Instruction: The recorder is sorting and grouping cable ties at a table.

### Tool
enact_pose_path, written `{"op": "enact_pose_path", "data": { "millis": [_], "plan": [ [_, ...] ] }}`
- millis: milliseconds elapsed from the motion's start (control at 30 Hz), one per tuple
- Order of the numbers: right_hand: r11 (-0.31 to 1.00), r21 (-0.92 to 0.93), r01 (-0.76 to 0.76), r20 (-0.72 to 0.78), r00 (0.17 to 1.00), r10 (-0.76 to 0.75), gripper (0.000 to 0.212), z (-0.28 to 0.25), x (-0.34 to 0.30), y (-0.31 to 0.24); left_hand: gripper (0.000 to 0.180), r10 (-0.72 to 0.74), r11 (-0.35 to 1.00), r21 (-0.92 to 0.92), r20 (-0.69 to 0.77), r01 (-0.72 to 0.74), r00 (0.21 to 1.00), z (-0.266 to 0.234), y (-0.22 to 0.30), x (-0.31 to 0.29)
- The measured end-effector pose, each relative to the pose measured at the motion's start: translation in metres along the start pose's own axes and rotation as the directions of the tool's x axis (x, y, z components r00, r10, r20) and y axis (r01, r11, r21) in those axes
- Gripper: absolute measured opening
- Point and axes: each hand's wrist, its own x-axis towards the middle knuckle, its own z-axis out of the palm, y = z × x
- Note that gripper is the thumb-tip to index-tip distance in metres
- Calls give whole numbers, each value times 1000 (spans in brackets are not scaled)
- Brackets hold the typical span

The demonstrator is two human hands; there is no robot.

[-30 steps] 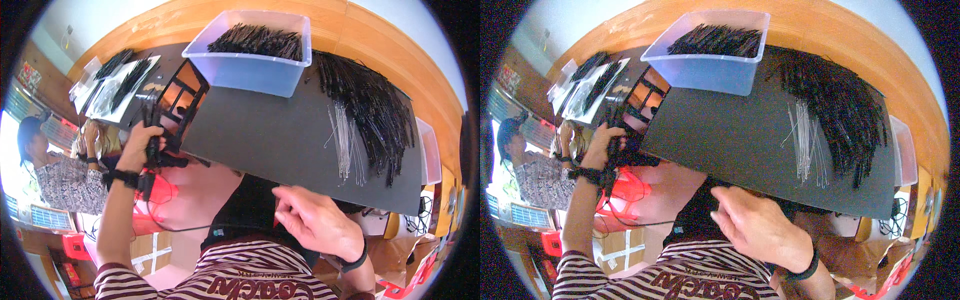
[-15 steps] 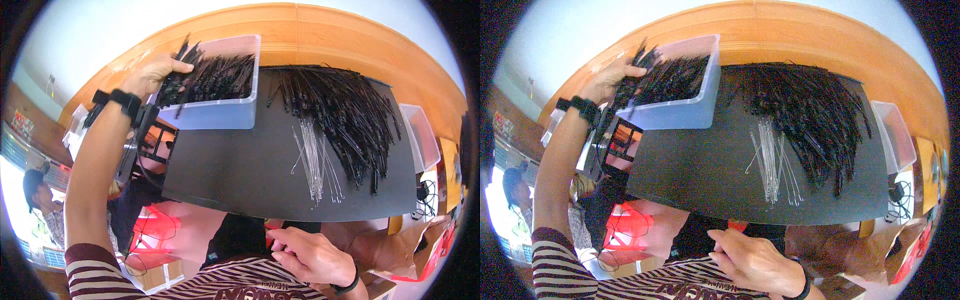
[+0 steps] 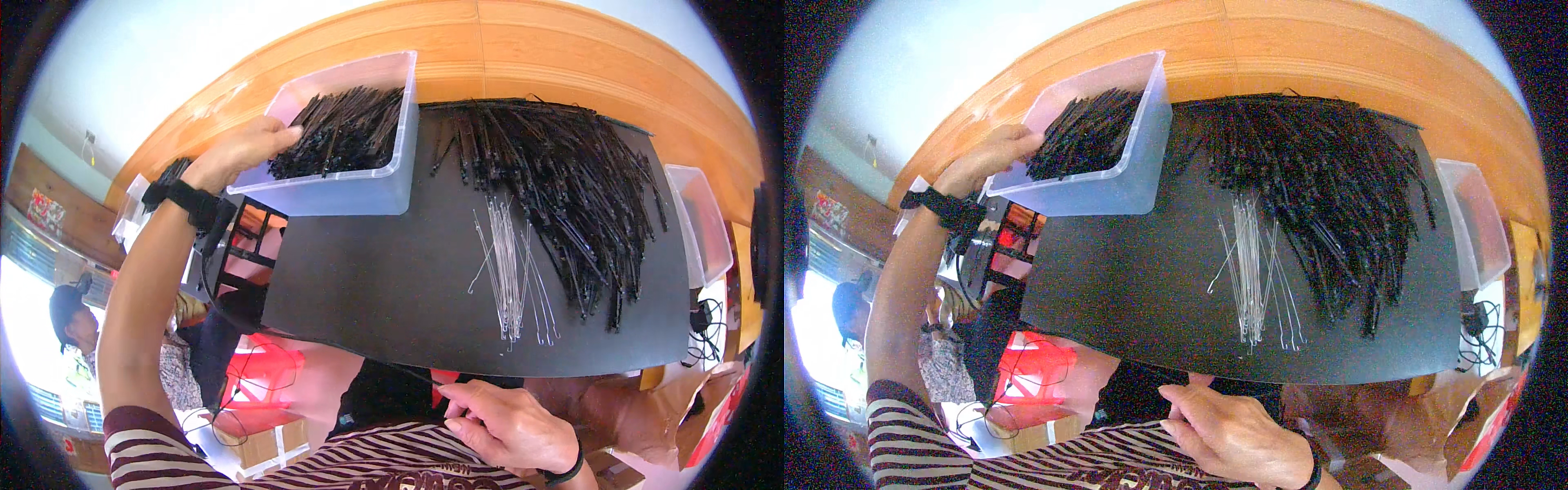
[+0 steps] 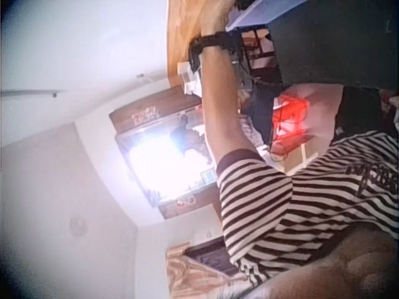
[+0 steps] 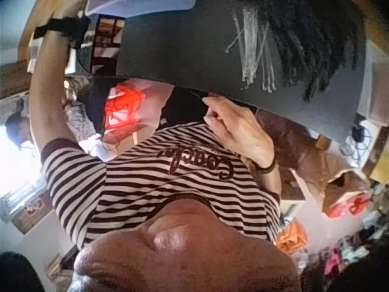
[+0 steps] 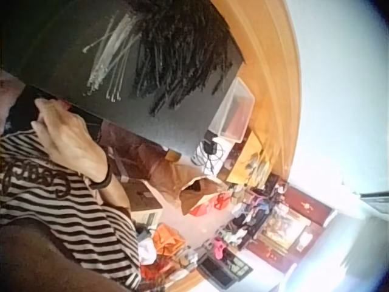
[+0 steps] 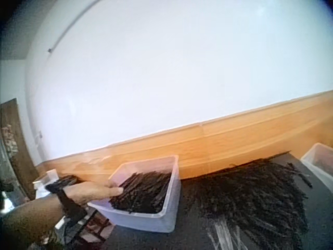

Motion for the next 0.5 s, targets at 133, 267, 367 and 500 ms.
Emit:
{"op": "enact_pose_path", "data": {
  "millis": [133, 267, 367, 500],
  "plan": [
    [1000, 5, -18, -12, 1000, 18, 35, -1, 1, 2, 44, 132, 987, 77, 146, -144, 981, 21, 43, -10],
    [999, -32, 9, -51, 999, -11, 33, 8, -10, 8, 32, 118, 968, 195, 194, -156, 974, 26, 32, 20],
    [1000, -2, -4, -83, 997, 4, 33, 9, -14, -4, 29, 42, 986, 158, 31, -46, 999, 20, 37, 40],
    [1000, -27, -14, -97, 995, 12, 32, 15, -20, -8, 29, 91, 995, 41, -81, -88, 993, 11, 15, 54]
  ]
}}
